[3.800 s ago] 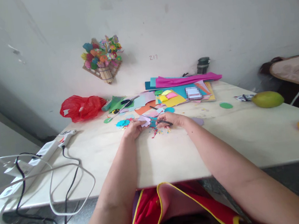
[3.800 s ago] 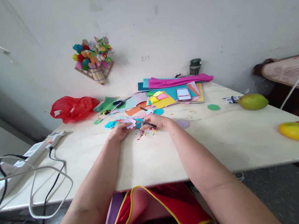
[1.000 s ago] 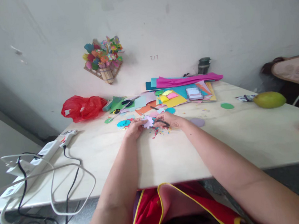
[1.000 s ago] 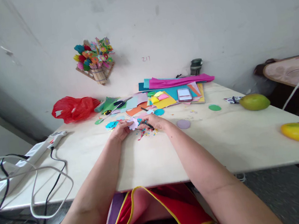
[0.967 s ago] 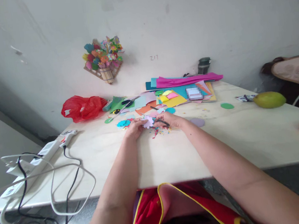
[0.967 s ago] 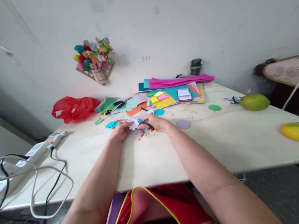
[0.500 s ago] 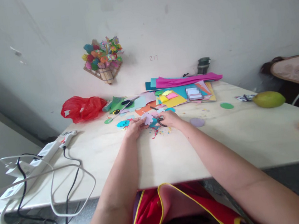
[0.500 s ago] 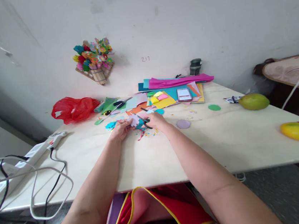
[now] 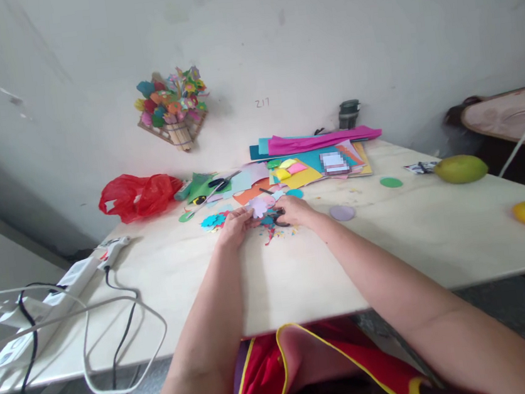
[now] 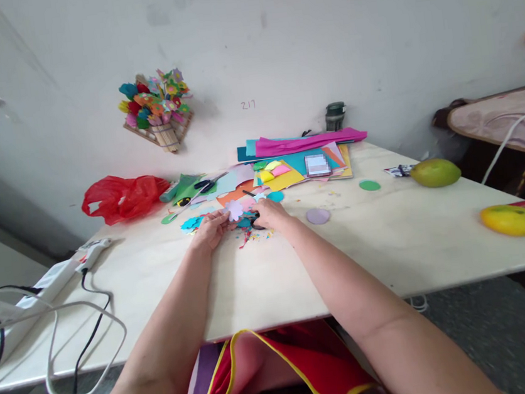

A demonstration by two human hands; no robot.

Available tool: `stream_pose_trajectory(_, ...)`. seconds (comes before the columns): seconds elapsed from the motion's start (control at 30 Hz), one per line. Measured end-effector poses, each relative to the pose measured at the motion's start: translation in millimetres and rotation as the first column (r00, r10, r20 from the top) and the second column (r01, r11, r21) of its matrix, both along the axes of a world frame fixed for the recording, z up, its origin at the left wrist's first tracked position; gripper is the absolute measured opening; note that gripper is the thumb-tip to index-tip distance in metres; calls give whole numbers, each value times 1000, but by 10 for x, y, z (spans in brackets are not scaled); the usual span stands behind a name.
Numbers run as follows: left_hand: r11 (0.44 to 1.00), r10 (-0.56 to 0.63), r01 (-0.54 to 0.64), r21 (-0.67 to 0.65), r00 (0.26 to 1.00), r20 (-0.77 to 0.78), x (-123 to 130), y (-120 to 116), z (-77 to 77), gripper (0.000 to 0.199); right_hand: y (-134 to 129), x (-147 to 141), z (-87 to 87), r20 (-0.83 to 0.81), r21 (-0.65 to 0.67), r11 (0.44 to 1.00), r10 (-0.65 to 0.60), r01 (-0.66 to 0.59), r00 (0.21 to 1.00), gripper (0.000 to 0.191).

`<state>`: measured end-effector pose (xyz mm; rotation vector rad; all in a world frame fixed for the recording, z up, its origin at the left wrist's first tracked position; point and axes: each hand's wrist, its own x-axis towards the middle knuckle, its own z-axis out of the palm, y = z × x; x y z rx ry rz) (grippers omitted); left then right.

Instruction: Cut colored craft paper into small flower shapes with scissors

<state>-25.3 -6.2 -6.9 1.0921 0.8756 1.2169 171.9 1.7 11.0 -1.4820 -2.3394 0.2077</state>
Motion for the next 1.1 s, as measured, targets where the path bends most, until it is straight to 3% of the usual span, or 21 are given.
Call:
stream_pose_trajectory(0.13,1000,12,-12,8,1000,7,9,7,-7,18,64,-23,-41,-196,-73,997,-1,-13,981,30)
stream_pose_trajectory(0.2,1000,12,-12,7,1000,-3,15,7,-8,19,84,-39,-64,-366,-106,994,-20,-20,930,20)
stream_pose_trajectory(0.37,1000,0,0,-9,1000,-19,26,16,-19,19,29,-78,-50,-744,-277,949,-111,-153,659,13)
stream_pose_trajectory(0.47,1000,-11,10,-19,1000,-25,30,20,-25,18,-31,-101,-10,-822,-350,910,-186,-221,538,10)
stream_pose_trajectory(0.57,1000,-17,16,-24,999,-38,33,18,-25,17,-44,-114,2,-852,-376,891,-226,-253,471,9)
stream_pose_trajectory(1.1,999,-30,28,-35,998,-59,43,8,-13,18,52,-87,-93,-835,-417,861,-236,-292,497,15)
